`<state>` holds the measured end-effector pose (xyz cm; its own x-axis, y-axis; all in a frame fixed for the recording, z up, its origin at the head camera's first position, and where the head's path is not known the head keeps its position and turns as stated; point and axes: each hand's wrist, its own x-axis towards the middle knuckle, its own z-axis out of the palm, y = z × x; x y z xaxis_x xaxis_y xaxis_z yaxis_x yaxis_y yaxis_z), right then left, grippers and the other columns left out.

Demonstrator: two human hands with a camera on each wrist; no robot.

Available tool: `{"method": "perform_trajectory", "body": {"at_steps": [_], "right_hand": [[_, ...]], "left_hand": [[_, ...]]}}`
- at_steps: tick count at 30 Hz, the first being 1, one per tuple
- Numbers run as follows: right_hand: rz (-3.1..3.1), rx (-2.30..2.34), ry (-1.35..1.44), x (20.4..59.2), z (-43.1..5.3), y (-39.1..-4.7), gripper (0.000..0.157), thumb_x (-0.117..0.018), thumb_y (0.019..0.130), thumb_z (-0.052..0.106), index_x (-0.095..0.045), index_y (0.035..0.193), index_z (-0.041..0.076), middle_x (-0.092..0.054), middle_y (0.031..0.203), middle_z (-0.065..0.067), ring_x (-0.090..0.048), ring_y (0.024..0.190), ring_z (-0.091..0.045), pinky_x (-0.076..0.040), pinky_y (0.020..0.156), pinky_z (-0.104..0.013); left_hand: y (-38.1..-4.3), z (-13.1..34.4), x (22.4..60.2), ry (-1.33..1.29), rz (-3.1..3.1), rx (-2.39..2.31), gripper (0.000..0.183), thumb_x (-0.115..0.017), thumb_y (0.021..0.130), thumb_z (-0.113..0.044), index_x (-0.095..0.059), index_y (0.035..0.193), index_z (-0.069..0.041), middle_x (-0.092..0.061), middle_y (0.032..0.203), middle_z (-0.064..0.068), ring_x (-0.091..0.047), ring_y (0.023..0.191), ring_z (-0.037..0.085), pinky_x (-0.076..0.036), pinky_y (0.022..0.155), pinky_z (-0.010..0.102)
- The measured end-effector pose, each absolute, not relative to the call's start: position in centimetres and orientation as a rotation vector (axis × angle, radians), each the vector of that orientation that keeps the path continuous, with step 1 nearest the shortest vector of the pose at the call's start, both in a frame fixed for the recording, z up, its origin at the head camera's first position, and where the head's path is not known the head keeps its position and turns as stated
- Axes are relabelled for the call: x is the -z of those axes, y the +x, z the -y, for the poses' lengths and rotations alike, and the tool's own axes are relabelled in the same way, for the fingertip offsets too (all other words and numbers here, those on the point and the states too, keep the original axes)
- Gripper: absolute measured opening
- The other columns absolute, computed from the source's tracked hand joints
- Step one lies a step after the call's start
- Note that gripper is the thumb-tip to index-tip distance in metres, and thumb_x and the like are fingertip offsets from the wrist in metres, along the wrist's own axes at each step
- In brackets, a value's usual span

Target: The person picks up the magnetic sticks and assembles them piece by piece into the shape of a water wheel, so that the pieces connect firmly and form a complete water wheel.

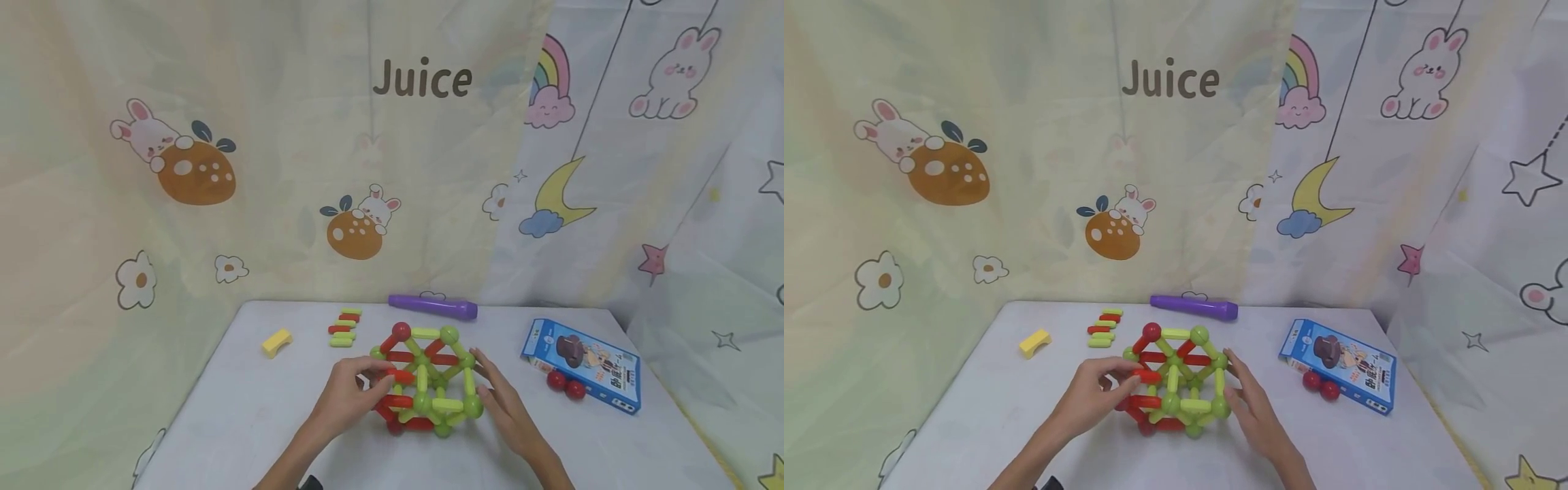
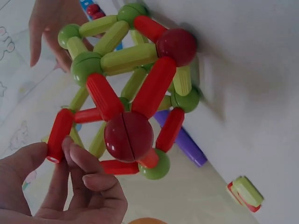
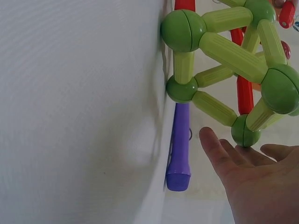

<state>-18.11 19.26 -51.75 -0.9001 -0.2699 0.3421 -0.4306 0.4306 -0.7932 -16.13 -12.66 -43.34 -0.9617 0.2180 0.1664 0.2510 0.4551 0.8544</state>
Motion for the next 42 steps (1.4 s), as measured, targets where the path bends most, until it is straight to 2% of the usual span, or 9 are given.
{"method": "perform_trajectory", "body": {"at_steps": [9,20,32,36,40,42], "right_hand": [[2.503,-1.502,0.63,51.9,-19.3,-18.0,0.057,-0.04,0.117,0.017,-0.026,0.171,0.013,-0.035,0.173,-0.02,-0.048,0.147,-0.052,-0.054,0.101,-0.068],[2.506,-1.519,0.621,51.7,-19.2,-17.9,0.056,-0.042,0.116,0.018,-0.028,0.171,0.012,-0.034,0.172,-0.021,-0.048,0.146,-0.053,-0.052,0.102,-0.07],[2.533,-1.463,0.592,51.4,-19.0,-17.7,0.057,-0.043,0.116,0.016,-0.028,0.171,0.012,-0.036,0.172,-0.019,-0.05,0.145,-0.049,-0.058,0.101,-0.058],[2.53,-1.468,0.607,51.4,-19.3,-17.9,0.057,-0.042,0.117,0.02,-0.027,0.171,0.014,-0.035,0.173,-0.02,-0.05,0.146,-0.05,-0.06,0.101,-0.045],[2.481,-1.511,0.608,51.5,-19.9,-18.0,0.056,-0.04,0.117,0.017,-0.027,0.171,0.014,-0.037,0.171,-0.02,-0.051,0.145,-0.048,-0.061,0.098,-0.04],[2.462,-1.496,0.584,51.6,-20.3,-18.1,0.054,-0.039,0.118,0.016,-0.029,0.17,0.013,-0.043,0.168,-0.02,-0.057,0.141,-0.042,-0.062,0.097,-0.039]], "left_hand": [[-17.0,11.6,44.1,-0.573,2.686,1.645,0.017,-0.075,0.101,-0.021,-0.082,0.116,-0.015,-0.074,0.096,-0.01,-0.067,0.087,0.013,-0.056,0.074,0.026],[-17.1,11.3,43.8,-0.579,2.703,1.663,0.016,-0.077,0.101,-0.023,-0.082,0.115,-0.016,-0.074,0.097,-0.008,-0.065,0.089,0.015,-0.054,0.069,0.025],[-17.0,11.3,44.0,-0.576,2.699,1.637,0.017,-0.077,0.101,-0.024,-0.082,0.116,-0.017,-0.075,0.095,-0.011,-0.066,0.086,0.012,-0.055,0.07,0.026],[-17.3,12.3,44.1,-0.576,2.663,1.625,0.02,-0.077,0.102,-0.028,-0.081,0.119,-0.018,-0.076,0.1,-0.011,-0.068,0.088,0.013,-0.057,0.076,0.027],[-18.9,14.7,45.3,-0.411,2.572,1.618,0.02,-0.077,0.102,-0.025,-0.08,0.12,-0.016,-0.078,0.107,-0.007,-0.07,0.097,0.016,-0.059,0.081,0.026],[-20.4,16.3,46.6,-0.282,2.536,1.558,0.02,-0.078,0.102,-0.021,-0.08,0.119,-0.013,-0.079,0.108,-0.004,-0.071,0.1,0.017,-0.059,0.081,0.025]]}}
